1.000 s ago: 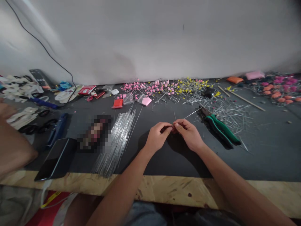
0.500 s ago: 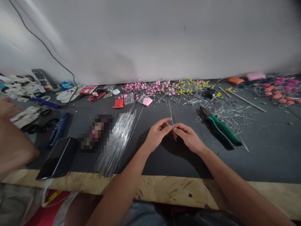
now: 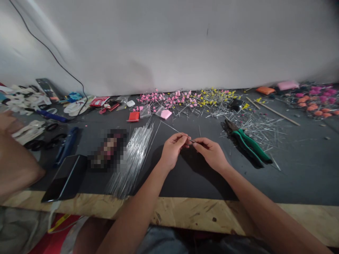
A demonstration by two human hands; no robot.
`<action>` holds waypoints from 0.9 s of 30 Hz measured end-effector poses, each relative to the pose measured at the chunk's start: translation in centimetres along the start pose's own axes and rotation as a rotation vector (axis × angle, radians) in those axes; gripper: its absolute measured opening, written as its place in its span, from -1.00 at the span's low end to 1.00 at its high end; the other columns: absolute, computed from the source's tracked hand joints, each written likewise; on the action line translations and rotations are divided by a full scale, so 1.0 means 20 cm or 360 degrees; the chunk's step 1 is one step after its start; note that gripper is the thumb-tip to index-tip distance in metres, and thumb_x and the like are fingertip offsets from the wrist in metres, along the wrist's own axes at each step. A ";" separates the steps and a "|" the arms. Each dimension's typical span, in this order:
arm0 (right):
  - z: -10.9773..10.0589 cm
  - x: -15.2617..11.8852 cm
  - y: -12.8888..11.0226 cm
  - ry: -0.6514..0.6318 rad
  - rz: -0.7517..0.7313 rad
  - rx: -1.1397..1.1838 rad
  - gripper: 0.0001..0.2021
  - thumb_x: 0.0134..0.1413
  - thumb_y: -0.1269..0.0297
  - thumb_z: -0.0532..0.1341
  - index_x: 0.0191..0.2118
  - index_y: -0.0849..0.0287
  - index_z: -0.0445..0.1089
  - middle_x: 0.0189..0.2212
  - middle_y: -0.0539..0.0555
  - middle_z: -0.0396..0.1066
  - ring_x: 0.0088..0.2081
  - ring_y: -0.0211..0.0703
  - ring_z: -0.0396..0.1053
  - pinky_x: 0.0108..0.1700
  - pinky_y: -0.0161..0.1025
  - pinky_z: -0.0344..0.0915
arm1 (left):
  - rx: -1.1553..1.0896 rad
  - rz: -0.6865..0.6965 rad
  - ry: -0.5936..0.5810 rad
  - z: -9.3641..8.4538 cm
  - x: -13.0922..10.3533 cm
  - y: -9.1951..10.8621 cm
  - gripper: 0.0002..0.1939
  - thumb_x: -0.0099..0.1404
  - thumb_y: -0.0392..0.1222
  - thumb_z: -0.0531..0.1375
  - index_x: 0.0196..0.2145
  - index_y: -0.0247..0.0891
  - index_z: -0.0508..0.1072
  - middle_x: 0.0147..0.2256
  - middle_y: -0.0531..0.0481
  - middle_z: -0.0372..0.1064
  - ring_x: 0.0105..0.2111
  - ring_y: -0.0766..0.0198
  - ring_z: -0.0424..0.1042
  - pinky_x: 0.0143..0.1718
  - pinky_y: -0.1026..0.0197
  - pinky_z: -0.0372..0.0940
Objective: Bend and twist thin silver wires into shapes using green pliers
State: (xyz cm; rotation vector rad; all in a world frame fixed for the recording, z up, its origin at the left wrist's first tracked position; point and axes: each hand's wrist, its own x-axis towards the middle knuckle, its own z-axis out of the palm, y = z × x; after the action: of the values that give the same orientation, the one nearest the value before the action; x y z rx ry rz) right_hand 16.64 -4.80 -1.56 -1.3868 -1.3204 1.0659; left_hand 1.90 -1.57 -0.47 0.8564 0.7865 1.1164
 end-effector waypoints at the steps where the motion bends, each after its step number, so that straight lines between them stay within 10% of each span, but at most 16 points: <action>1: 0.00 0.00 0.00 0.0022 -0.0004 -0.0025 -0.76 -0.03 0.12 0.17 -0.27 0.13 0.42 -0.39 0.04 0.44 -0.39 -0.21 0.32 -0.31 -0.26 0.23 | 0.0012 -0.0003 -0.0001 0.00 0.00 0.00 -0.84 0.08 -0.19 0.24 -0.37 -0.30 0.43 -0.37 0.00 0.41 -0.39 0.35 0.39 -0.34 0.27 0.25; 27: 0.01 -0.02 -0.02 -0.0001 -0.0136 -0.0185 -0.74 0.05 0.10 0.10 -0.36 0.17 0.42 -0.47 0.04 0.41 -0.41 -0.21 0.31 -0.36 -0.29 0.19 | 0.0472 0.0188 -0.0027 0.00 -0.01 -0.03 -0.87 0.09 -0.21 0.22 -0.37 -0.29 0.39 -0.43 0.03 0.40 -0.42 0.35 0.41 -0.28 0.23 0.29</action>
State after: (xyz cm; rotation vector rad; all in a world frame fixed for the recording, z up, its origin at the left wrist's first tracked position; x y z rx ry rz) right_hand 16.37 -5.11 -1.25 -1.4017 -1.4483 0.9454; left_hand 2.06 -1.97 -1.04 1.1719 0.9107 1.1093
